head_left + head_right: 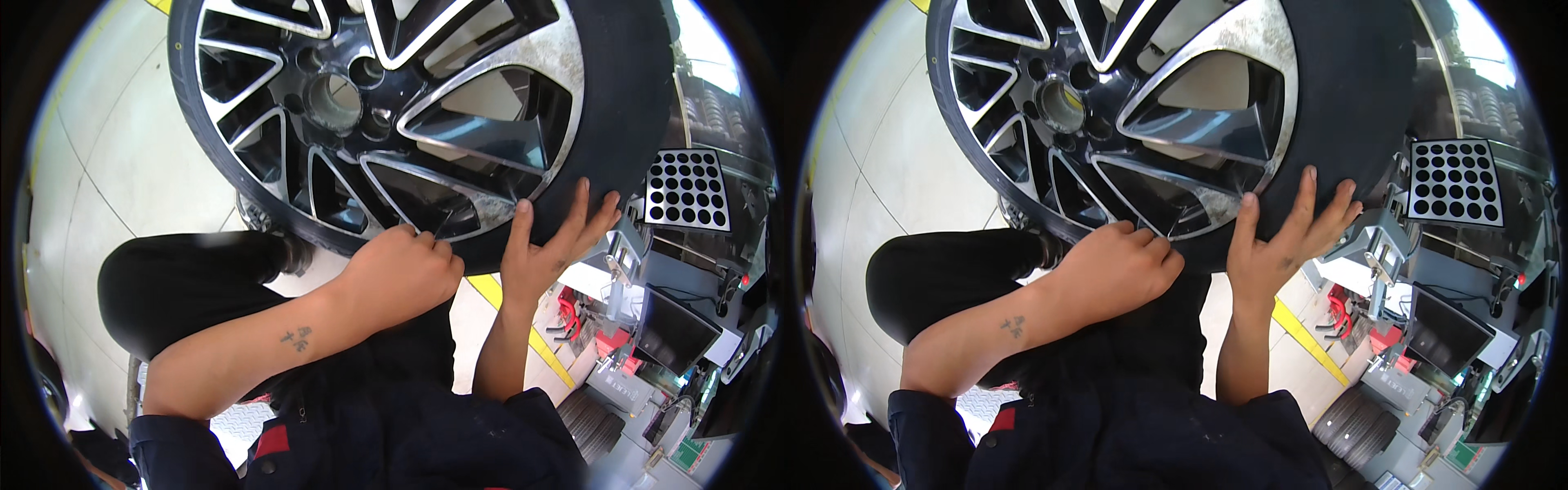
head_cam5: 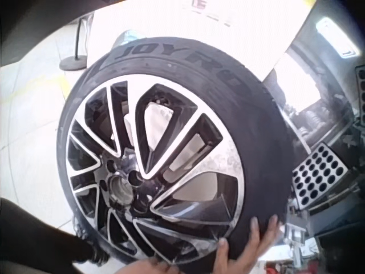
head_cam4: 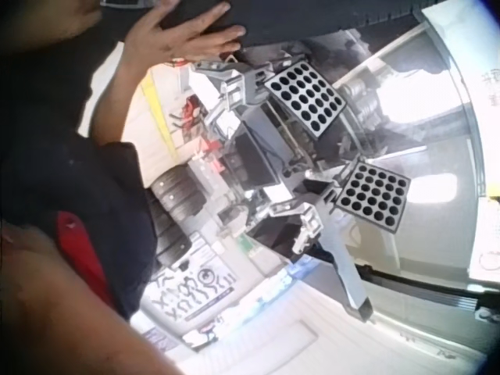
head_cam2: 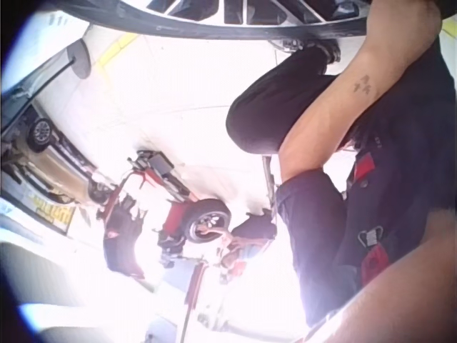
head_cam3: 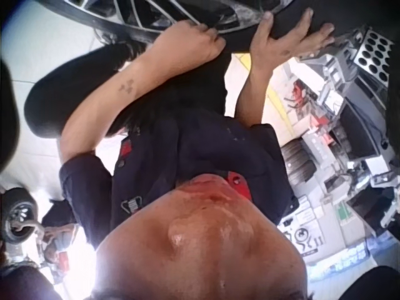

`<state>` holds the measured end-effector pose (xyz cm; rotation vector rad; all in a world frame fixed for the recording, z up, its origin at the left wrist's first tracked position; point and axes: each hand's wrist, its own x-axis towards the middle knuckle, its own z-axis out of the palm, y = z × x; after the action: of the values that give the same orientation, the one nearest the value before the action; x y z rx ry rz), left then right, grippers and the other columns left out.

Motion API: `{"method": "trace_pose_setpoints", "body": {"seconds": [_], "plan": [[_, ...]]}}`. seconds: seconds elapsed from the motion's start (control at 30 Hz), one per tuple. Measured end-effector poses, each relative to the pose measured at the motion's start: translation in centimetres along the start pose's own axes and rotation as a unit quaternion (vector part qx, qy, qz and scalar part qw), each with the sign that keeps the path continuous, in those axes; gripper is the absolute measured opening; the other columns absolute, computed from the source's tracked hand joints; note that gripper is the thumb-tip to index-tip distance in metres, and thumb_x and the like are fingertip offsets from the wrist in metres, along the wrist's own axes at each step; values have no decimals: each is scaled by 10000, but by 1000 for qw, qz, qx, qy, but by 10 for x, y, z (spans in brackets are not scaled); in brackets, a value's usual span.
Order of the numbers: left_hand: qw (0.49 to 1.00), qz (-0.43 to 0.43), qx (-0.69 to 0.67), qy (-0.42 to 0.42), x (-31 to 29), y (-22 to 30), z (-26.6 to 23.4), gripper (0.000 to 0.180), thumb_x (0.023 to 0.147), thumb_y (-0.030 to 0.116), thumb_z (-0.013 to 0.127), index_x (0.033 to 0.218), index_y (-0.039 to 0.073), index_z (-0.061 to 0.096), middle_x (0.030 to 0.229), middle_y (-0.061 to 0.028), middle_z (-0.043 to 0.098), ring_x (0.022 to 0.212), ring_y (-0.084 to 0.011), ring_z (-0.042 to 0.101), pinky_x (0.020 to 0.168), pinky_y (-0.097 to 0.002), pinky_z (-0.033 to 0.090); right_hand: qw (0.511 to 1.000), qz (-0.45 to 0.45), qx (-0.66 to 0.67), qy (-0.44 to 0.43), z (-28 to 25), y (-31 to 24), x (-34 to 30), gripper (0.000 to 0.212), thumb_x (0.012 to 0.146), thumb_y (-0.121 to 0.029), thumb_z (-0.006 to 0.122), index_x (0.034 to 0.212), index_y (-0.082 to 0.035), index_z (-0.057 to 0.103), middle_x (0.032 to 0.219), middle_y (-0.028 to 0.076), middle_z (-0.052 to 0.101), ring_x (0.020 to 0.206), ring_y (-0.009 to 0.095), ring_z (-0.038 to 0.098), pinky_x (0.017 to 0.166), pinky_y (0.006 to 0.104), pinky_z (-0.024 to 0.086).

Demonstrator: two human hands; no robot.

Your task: The person applies a strip of tape along the inner edge of a car wheel rim. They press the tape firmly into place and smooth it along the rim's contour.

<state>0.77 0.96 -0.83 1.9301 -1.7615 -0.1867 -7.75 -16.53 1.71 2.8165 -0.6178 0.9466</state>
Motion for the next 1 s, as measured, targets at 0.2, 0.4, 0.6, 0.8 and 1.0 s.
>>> {"method": "trace_pose_setpoints", "body": {"seconds": [0.2,0.4,0.6,0.8,1.0], "plan": [[1000,6,-1,-10,5,-6,1,85,698,99,610,762,43,598,727,-64,616,709,-200,644,630,-290,494,985,-168,13,36,-19,-4,102,526,721,-212,764,1214,-140,593,1367,171,398,1282,408,351,1033,513,281],[1000,-10,3,-18,4,-6,-6,91,719,96,602,786,38,585,723,-60,606,721,-198,646,633,-284,492,977,-214,-16,-22,-14,-4,130,627,713,-236,744,1301,-250,527,1449,151,319,1330,404,291,1046,589,220],[1000,-7,7,-15,0,-4,-6,95,721,100,602,788,36,582,729,-62,610,714,-193,644,623,-276,484,985,-163,-50,-31,-17,-7,103,608,758,-255,702,1330,-281,499,1498,136,234,1354,456,200,1061,592,189],[999,-7,20,24,1,-5,-7,56,712,113,605,709,58,617,677,-41,609,660,-182,628,596,-275,467,984,-170,-6,-47,-20,1,105,538,795,-263,682,1310,-254,527,1497,140,240,1357,450,199,1072,565,198],[999,-3,26,23,0,-4,-5,62,722,113,603,708,56,621,680,-45,612,660,-179,627,592,-274,467,985,-165,3,-42,-21,-2,104,545,773,-206,673,1300,-248,542,1486,143,269,1355,448,215,1075,552,218]]}}
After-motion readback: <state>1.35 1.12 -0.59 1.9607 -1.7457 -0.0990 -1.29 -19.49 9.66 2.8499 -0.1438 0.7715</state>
